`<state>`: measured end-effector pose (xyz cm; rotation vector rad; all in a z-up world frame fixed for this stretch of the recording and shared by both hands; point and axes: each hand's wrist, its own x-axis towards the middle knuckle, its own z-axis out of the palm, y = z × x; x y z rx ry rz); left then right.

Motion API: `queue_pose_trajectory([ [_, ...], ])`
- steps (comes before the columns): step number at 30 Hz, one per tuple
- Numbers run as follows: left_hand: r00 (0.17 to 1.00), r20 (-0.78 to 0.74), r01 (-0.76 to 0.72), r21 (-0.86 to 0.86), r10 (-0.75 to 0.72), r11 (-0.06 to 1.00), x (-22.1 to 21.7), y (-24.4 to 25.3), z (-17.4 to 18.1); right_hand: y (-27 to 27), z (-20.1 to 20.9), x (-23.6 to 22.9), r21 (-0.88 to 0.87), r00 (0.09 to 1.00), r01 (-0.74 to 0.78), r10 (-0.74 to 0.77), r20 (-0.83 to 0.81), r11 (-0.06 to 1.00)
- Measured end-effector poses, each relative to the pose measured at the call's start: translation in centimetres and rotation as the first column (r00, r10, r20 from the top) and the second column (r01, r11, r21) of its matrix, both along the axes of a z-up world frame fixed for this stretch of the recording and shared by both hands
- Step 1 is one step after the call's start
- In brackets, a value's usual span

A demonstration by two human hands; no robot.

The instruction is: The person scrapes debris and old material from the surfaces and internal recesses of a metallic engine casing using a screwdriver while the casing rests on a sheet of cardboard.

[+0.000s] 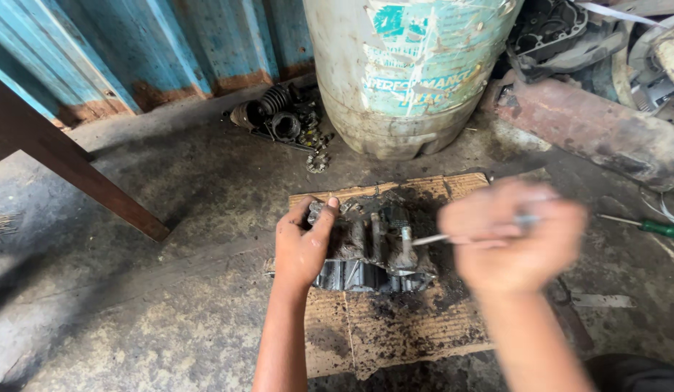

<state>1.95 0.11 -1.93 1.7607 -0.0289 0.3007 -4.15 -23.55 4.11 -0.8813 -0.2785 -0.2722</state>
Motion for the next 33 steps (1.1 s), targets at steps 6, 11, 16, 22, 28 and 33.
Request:
queue_pose_trajectory([
  [6, 0.998, -0.057, 0.025, -0.045, -0.027, 0.999, -0.3, 0.5, 0.7, 3.3, -0.4, 3.5, 0.001, 0.968, 0.024, -0.023, -0.248, 1.0],
  [11, 0.999, -0.037, 0.036, -0.003, -0.037, 0.999, -0.1, 0.6, 0.6, 0.4, 2.1, 1.2, -0.061, 0.993, 0.071, -0.065, 0.096, 0.996],
  [16, 0.998, 0.008, -0.065, 0.097, 0.065, 0.993, -0.5, 0.4, 1.0, 4.9, -1.4, 3.6, 0.058, 0.987, -0.053, 0.061, -0.148, 0.997],
  [22, 0.995, -0.098, 0.033, -0.027, -0.035, 0.999, 0.1, 0.5, 0.3, 3.4, 1.2, 3.6, -0.269, 0.995, 0.096, -0.085, 0.052, 0.958],
  [28, 0.996, -0.084, -0.034, 0.029, 0.036, 0.999, -0.2, 0.2, 0.7, 6.1, -2.7, 3.0, -0.124, 0.982, 0.165, -0.174, -0.07, 0.978],
  [33, 0.999, -0.036, -0.023, -0.001, 0.023, 1.0, 0.2, 0.5, 1.1, 2.3, 1.0, 2.3, 0.001, 0.983, 0.161, -0.161, 0.09, 0.987],
])
